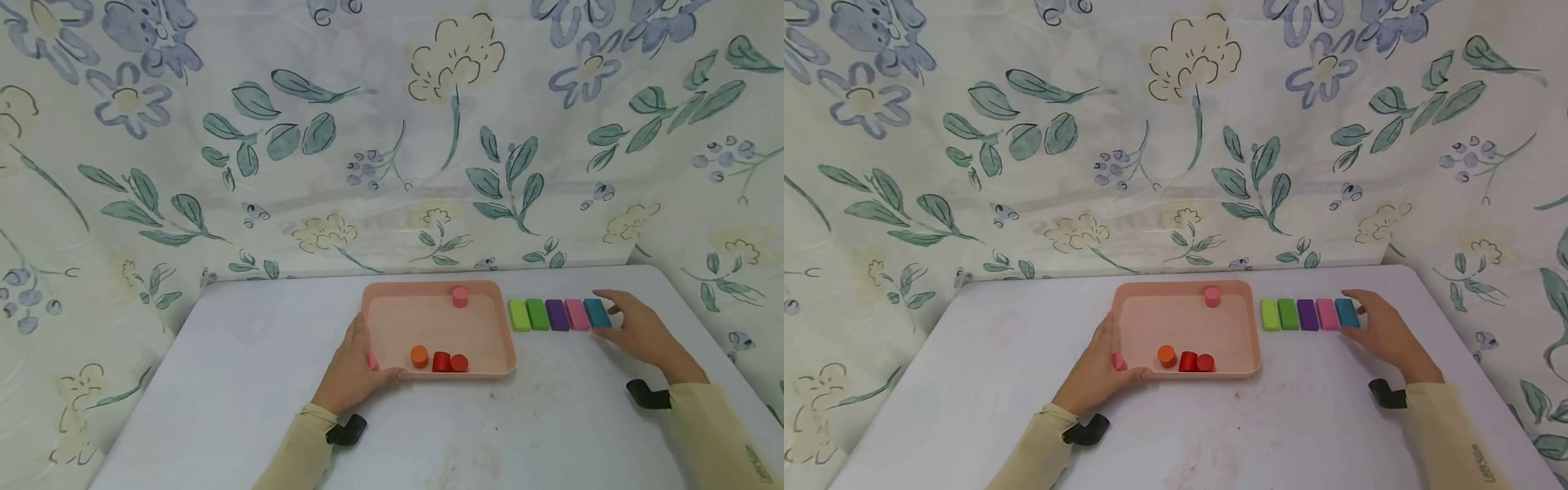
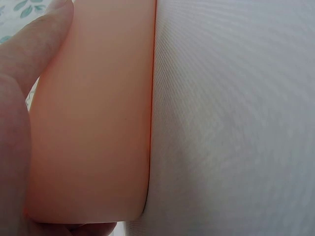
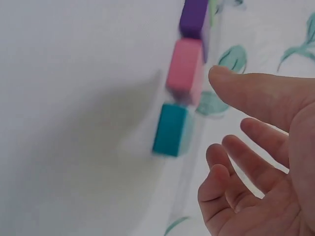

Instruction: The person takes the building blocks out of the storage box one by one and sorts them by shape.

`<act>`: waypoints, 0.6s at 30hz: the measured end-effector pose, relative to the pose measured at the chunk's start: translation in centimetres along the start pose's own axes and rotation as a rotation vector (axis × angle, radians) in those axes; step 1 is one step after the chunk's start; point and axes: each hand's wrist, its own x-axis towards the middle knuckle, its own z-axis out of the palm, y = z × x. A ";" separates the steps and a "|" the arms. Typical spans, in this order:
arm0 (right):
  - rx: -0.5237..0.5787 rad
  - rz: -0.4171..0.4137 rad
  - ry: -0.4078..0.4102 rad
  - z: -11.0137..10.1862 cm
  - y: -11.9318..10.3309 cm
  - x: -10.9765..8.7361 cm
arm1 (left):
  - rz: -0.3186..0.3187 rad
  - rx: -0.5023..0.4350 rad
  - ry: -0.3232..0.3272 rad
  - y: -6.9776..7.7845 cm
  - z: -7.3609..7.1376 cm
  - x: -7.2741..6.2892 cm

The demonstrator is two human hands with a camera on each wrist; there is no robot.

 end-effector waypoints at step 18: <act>0.045 -0.223 0.023 2.1 -6.6 -0.7 | -0.005 -0.004 0.007 0.1 0.0 0.0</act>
